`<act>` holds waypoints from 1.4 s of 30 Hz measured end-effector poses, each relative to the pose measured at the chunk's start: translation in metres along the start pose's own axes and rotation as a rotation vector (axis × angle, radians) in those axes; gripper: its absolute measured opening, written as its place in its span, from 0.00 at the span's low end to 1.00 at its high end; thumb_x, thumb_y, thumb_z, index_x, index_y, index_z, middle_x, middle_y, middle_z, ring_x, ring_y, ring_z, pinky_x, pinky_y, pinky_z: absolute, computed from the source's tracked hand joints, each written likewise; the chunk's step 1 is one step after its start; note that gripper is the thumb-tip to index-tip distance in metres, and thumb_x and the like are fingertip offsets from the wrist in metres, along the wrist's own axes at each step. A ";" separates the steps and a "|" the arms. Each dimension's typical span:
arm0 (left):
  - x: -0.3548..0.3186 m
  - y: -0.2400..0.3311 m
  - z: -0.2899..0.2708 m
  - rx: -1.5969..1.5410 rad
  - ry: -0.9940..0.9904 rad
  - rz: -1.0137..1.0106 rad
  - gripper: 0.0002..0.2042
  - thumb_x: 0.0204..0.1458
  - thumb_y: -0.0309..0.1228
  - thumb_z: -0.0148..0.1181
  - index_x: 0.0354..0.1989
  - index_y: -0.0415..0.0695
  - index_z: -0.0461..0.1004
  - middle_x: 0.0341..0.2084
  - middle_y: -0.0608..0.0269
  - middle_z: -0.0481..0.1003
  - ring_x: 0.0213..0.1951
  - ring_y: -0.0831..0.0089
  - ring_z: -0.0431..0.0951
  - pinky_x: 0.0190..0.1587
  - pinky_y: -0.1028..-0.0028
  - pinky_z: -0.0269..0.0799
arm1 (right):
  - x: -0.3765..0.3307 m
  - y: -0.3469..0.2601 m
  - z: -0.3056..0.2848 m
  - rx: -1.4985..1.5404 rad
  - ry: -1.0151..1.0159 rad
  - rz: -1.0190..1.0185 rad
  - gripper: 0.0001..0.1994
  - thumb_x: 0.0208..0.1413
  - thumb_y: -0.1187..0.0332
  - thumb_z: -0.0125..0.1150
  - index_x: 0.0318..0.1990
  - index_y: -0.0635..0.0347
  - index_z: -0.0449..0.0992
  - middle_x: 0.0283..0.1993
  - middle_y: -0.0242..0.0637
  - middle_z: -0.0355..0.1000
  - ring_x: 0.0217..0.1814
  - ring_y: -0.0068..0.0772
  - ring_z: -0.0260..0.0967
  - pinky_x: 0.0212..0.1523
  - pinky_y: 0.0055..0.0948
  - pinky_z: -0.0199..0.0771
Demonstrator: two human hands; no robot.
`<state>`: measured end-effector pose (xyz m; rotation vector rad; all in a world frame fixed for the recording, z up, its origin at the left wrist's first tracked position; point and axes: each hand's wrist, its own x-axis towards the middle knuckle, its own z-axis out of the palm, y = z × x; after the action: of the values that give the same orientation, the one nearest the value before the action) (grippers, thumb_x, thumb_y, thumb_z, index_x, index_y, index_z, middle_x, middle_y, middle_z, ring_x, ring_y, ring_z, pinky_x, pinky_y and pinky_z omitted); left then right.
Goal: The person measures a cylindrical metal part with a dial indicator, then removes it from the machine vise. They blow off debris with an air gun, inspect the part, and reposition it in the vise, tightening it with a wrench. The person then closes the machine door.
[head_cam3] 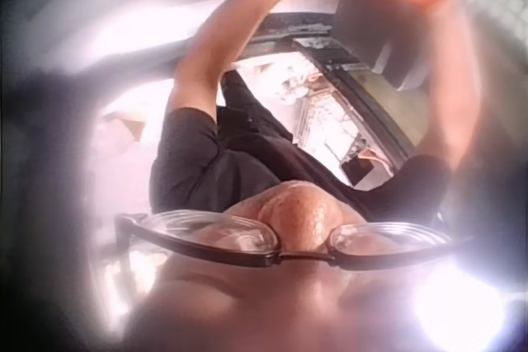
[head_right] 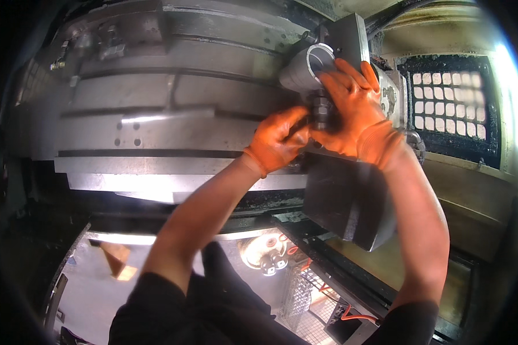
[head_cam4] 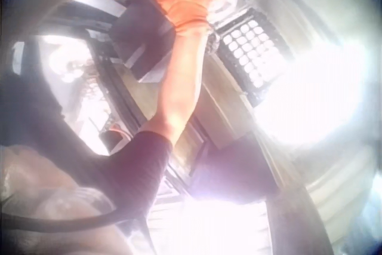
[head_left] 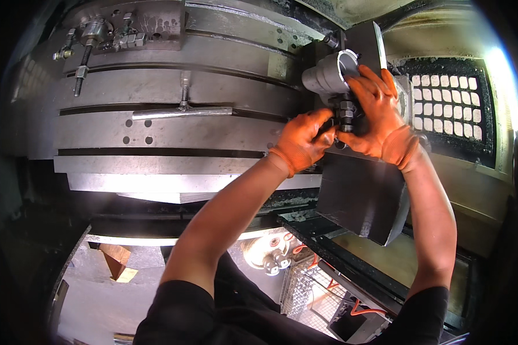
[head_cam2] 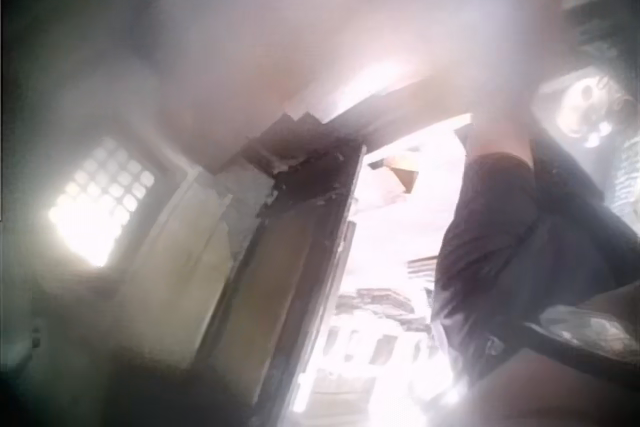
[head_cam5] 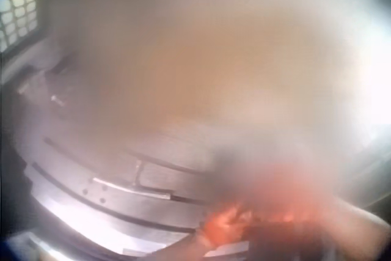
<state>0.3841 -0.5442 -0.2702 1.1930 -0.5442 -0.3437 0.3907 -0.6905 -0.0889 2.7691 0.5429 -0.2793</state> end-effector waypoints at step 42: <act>-0.004 0.107 -0.051 -0.322 0.233 -0.651 0.16 0.65 0.40 0.61 0.49 0.40 0.68 0.34 0.61 0.75 0.32 0.73 0.81 0.35 0.74 0.79 | 0.004 -0.017 -0.005 -0.032 -0.027 0.169 0.48 0.43 0.40 0.71 0.70 0.59 0.69 0.70 0.43 0.69 0.83 0.41 0.51 0.84 0.50 0.33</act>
<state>0.4063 -0.4660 -0.1839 1.0512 0.1190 -0.8016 0.3879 -0.6725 -0.0894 2.7543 0.3008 -0.2666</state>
